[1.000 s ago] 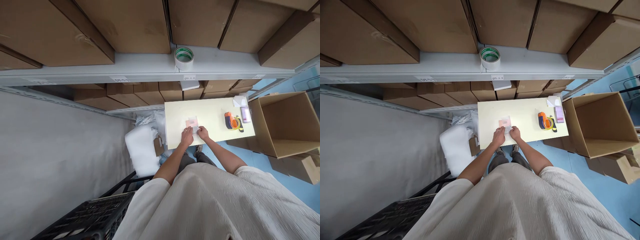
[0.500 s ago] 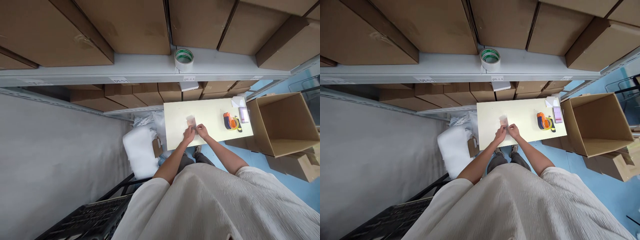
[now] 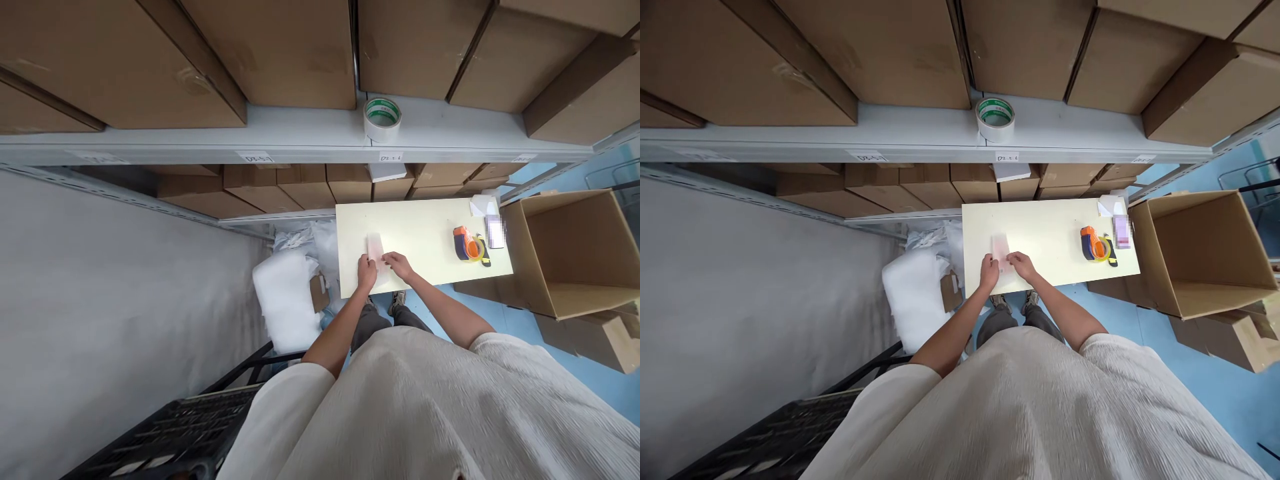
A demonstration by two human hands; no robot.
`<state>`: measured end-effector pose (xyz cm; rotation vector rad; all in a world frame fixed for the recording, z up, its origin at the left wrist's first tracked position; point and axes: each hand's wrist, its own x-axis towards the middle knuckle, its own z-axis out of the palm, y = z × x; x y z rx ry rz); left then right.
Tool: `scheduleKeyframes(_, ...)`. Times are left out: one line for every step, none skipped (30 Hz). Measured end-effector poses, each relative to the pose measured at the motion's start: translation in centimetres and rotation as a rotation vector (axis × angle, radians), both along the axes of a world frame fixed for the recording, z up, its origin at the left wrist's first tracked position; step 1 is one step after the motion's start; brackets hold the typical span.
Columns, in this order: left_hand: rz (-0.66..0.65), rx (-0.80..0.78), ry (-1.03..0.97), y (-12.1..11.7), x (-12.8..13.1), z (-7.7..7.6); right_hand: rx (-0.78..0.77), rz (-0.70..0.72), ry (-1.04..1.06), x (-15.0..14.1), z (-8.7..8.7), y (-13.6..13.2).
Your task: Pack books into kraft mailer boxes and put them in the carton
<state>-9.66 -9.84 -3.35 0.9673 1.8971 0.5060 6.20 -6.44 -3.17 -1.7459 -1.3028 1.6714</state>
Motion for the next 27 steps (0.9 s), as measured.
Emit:
scheduleKeyframes(0.008, -0.021, 0.047, 0.1, -0.4, -0.4, 0.010, -0.006, -0.038, -0.2, -0.4, 0.0)
scheduleKeyframes(0.010, -0.047, 0.090, 0.2, -0.7, -0.7, 0.017, -0.018, -0.081, -0.3, -0.8, 0.0)
scheduleKeyframes(0.004, -0.075, 0.122, 0.4, -0.9, -1.1, 0.019, -0.032, -0.123, -0.3, -1.2, 0.1)
scheduleKeyframes(-0.006, -0.100, 0.142, 0.6, -1.1, -1.5, 0.016, -0.046, -0.161, -0.2, -1.5, 0.1)
scheduleKeyframes(-0.018, -0.120, 0.152, 0.8, -1.3, -1.8, 0.010, -0.054, -0.191, -0.1, -1.7, 0.1)
scheduleKeyframes(-0.028, -0.131, 0.154, 1.1, -1.4, -2.1, 0.004, -0.057, -0.213, 0.1, -1.9, 0.1)
scheduleKeyframes(-0.036, -0.134, 0.150, 1.3, -1.4, -2.3, -0.001, -0.054, -0.228, 0.2, -2.0, 0.0)
scheduleKeyframes(-0.039, -0.130, 0.143, 1.5, -1.4, -2.5, -0.003, -0.047, -0.235, 0.4, -2.0, 0.0)
scheduleKeyframes(-0.039, -0.123, 0.134, 1.6, -1.4, -2.6, -0.004, -0.040, -0.240, 0.5, -2.0, 0.0)
scheduleKeyframes(-0.038, -0.113, 0.124, 1.6, -1.5, -2.7, -0.005, -0.034, -0.243, 0.6, -2.0, -0.1)
scheduleKeyframes(-0.036, -0.100, 0.119, 1.5, -1.5, -2.7, -0.007, -0.031, -0.244, 0.6, -2.0, -0.1)
scheduleKeyframes(-0.035, -0.084, 0.125, 1.3, -1.5, -2.6, -0.012, -0.033, -0.244, 0.6, -2.0, -0.2)
scheduleKeyframes(-0.036, -0.064, 0.139, 1.1, -1.6, -2.5, -0.015, -0.039, -0.244, 0.6, -2.0, -0.2)
scheduleKeyframes(-0.040, -0.043, 0.155, 0.8, -1.7, -2.4, -0.019, -0.049, -0.247, 0.5, -2.0, -0.3)
scheduleKeyframes(-0.047, -0.022, 0.162, 0.4, -1.8, -2.3, -0.023, -0.063, -0.252, 0.4, -2.0, -0.3)
scheduleKeyframes(-0.057, -0.004, 0.151, 0.1, -1.9, -2.2, -0.026, -0.076, -0.257, 0.3, -2.0, -0.4)
scheduleKeyframes(-0.066, 0.012, 0.119, -0.3, -2.1, -2.1, -0.030, -0.087, -0.261, 0.2, -2.0, -0.5)
scheduleKeyframes(-0.071, 0.024, 0.072, -0.7, -2.2, -2.0, -0.034, -0.097, -0.262, 0.0, -2.1, -0.6)
scheduleKeyframes(-0.070, 0.031, 0.019, -1.0, -2.3, -2.0, -0.037, -0.106, -0.258, -0.1, -2.1, -0.7)
scheduleKeyframes(-0.062, 0.038, -0.032, -1.2, -2.5, -1.9, -0.039, -0.115, -0.251, -0.3, -2.1, -0.9)
scheduleKeyframes(-0.052, 0.043, -0.075, -1.3, -2.6, -1.8, -0.036, -0.126, -0.241, -0.4, -2.1, -1.0)
scheduleKeyframes(-0.043, 0.045, -0.114, -1.4, -2.7, -1.8, -0.030, -0.139, -0.229, -0.5, -2.1, -1.1)
scheduleKeyframes(-0.038, 0.044, -0.151, -1.4, -2.8, -1.8, -0.023, -0.156, -0.219, -0.5, -2.1, -1.1)
scheduleKeyframes(-0.040, 0.042, -0.185, -1.3, -2.8, -1.8, -0.018, -0.174, -0.210, -0.4, -2.1, -1.1)
scheduleKeyframes(-0.046, 0.039, -0.215, -1.1, -2.7, -1.8, -0.015, -0.193, -0.202, -0.2, -2.1, -1.1)
scheduleKeyframes(-0.055, 0.039, -0.242, -0.9, -2.6, -1.8, -0.013, -0.209, -0.194, 0.1, -2.1, -1.0)
scheduleKeyframes(-0.063, 0.042, -0.264, -0.7, -2.4, -1.9, -0.012, -0.221, -0.188, 0.5, -2.1, -0.8)
